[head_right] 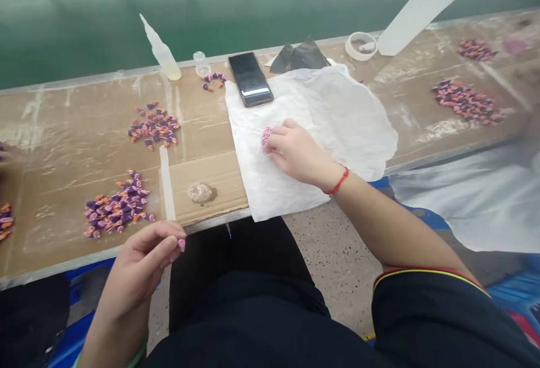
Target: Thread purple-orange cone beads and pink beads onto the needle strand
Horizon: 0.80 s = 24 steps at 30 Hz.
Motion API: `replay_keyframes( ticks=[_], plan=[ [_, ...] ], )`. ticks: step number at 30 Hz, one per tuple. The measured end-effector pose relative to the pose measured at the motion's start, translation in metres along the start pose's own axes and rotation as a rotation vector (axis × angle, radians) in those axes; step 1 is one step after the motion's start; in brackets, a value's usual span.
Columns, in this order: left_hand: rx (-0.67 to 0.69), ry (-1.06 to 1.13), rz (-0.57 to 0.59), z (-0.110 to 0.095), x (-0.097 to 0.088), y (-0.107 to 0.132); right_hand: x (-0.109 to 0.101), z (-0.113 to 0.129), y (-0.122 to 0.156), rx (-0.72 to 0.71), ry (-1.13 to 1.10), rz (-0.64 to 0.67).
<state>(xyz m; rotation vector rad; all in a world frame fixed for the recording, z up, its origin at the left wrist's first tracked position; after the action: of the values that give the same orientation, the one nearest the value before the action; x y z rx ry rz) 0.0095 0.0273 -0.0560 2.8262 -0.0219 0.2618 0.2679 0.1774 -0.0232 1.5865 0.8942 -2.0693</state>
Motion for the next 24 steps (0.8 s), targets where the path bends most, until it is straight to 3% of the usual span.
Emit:
replay_keyframes(
  ticks=[20,24],
  plan=[
    [-0.005,-0.009,0.002,0.007,0.008,0.001,0.017,0.009,-0.008,-0.078,0.169,0.102],
    [0.029,0.06,-0.003,0.004,0.019,0.003,0.021,0.01,-0.003,-0.11,0.221,0.046]
  ],
)
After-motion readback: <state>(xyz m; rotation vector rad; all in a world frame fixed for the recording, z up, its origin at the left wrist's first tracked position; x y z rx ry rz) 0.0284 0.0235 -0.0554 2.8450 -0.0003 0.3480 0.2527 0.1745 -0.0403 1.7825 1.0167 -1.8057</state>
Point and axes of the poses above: each hand's wrist, its own y-axis away from the middle knuckle, its own x-axis out of the palm, z = x × y, the point moved 7 cm from there along -y, towards the middle knuckle, and after that the axes turned 7 degrees about y, right-handed, at the moved point
